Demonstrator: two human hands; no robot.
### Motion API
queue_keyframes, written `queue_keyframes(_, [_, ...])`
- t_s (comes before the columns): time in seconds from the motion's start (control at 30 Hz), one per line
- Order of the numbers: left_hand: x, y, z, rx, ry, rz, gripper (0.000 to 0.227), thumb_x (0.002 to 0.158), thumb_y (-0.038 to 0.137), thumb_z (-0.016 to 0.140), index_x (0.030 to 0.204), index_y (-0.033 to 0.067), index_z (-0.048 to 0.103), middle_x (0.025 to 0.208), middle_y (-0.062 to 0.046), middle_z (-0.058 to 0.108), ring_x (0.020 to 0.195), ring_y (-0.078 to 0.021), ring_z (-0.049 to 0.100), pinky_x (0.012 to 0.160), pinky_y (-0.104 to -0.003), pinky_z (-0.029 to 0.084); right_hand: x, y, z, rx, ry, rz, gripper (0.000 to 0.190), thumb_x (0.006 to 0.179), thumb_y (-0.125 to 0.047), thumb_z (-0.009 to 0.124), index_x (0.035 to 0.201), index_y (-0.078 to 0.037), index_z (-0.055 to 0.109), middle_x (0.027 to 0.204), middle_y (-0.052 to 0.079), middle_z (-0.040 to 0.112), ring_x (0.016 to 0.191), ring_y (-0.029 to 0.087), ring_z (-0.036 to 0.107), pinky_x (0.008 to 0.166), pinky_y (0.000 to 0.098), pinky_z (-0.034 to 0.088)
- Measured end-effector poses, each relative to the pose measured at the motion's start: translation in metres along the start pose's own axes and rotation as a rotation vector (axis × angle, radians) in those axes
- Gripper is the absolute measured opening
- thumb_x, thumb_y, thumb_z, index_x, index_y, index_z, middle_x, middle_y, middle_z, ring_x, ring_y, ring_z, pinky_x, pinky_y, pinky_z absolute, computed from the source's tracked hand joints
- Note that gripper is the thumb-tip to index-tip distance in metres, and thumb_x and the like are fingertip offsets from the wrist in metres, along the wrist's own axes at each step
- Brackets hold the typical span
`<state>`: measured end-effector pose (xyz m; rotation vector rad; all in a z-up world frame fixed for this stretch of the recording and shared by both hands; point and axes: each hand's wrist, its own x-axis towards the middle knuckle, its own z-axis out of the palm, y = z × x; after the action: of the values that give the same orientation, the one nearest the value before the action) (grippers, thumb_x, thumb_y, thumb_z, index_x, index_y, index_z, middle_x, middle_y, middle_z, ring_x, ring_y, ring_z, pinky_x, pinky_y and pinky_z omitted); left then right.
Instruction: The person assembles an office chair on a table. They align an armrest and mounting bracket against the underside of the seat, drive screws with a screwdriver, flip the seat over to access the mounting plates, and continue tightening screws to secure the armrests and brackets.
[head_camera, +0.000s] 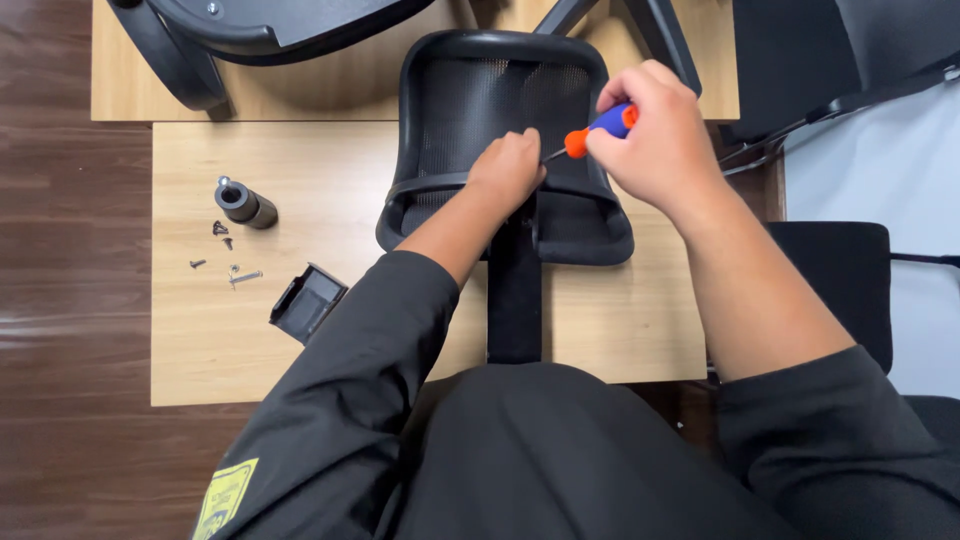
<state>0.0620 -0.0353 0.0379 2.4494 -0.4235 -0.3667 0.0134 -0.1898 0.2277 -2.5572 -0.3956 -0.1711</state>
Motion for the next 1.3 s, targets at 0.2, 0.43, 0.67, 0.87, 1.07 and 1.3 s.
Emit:
queue_keyframes(0.2, [-0.03,-0.04,-0.05,-0.12,0.234,0.087,0.018,0.083,0.02,0.076,0.091,0.0045,0.071,0.089,-0.02,0.074,0.087,-0.0399,0.071,0.08,-0.049,0.056,-0.011,0.013,0.004,0.041,0.014,0.143,0.015,0.081,-0.007,0.072,0.092,-0.003,0.064,0.1,0.014,0.061,0.088,0.028,0.064,0.079,0.0377,0.053])
queue_keyframes(0.43, [-0.12,-0.18,-0.046,-0.401,0.508,-0.157,0.019,0.081,0.013,0.078,0.09,0.0024,0.065,0.084,-0.011,0.071,0.07,-0.0218,0.069,0.069,-0.033,0.056,-0.012,0.013,0.046,0.128,-0.034,0.018,0.017,0.083,-0.007,0.072,0.097,-0.002,0.064,0.101,0.015,0.062,0.092,0.03,0.063,0.08,0.0386,0.052])
queue_keyframes(0.67, [-0.229,-0.254,-0.008,-0.294,0.549,-0.575,0.022,0.081,0.017,0.08,0.084,0.0018,0.064,0.079,-0.012,0.07,0.073,-0.0239,0.067,0.072,-0.036,0.054,-0.005,0.005,0.054,0.098,-0.054,0.016,0.018,0.083,-0.007,0.072,0.097,-0.002,0.063,0.103,0.015,0.061,0.092,0.03,0.063,0.08,0.0379,0.052])
queue_keyframes(0.87, [-0.269,-0.286,0.011,-0.307,0.607,-0.827,0.02,0.082,0.018,0.081,0.088,0.0027,0.069,0.079,-0.01,0.071,0.073,-0.022,0.068,0.073,-0.035,0.055,-0.006,0.006,0.054,0.073,-0.067,0.025,0.018,0.084,-0.006,0.071,0.099,-0.002,0.063,0.104,0.014,0.061,0.094,0.029,0.062,0.082,0.0378,0.051])
queue_keyframes(1.07, [-0.269,-0.295,-0.001,-0.374,0.797,-0.814,0.017,0.085,0.017,0.08,0.09,0.0031,0.07,0.081,-0.007,0.072,0.074,-0.0174,0.069,0.074,-0.032,0.055,-0.005,0.003,0.053,0.06,-0.086,0.056,0.018,0.084,-0.006,0.071,0.099,-0.002,0.062,0.106,0.014,0.06,0.094,0.029,0.061,0.082,0.0376,0.05])
queue_keyframes(1.3, [-0.286,-0.349,0.017,-0.441,0.943,-0.941,0.02,0.08,0.011,0.082,0.092,0.0039,0.067,0.083,-0.005,0.073,0.076,-0.0145,0.07,0.074,-0.029,0.057,-0.002,0.003,0.053,0.046,-0.095,0.046,0.018,0.084,-0.006,0.071,0.099,-0.002,0.061,0.105,0.015,0.06,0.093,0.029,0.061,0.082,0.0374,0.05])
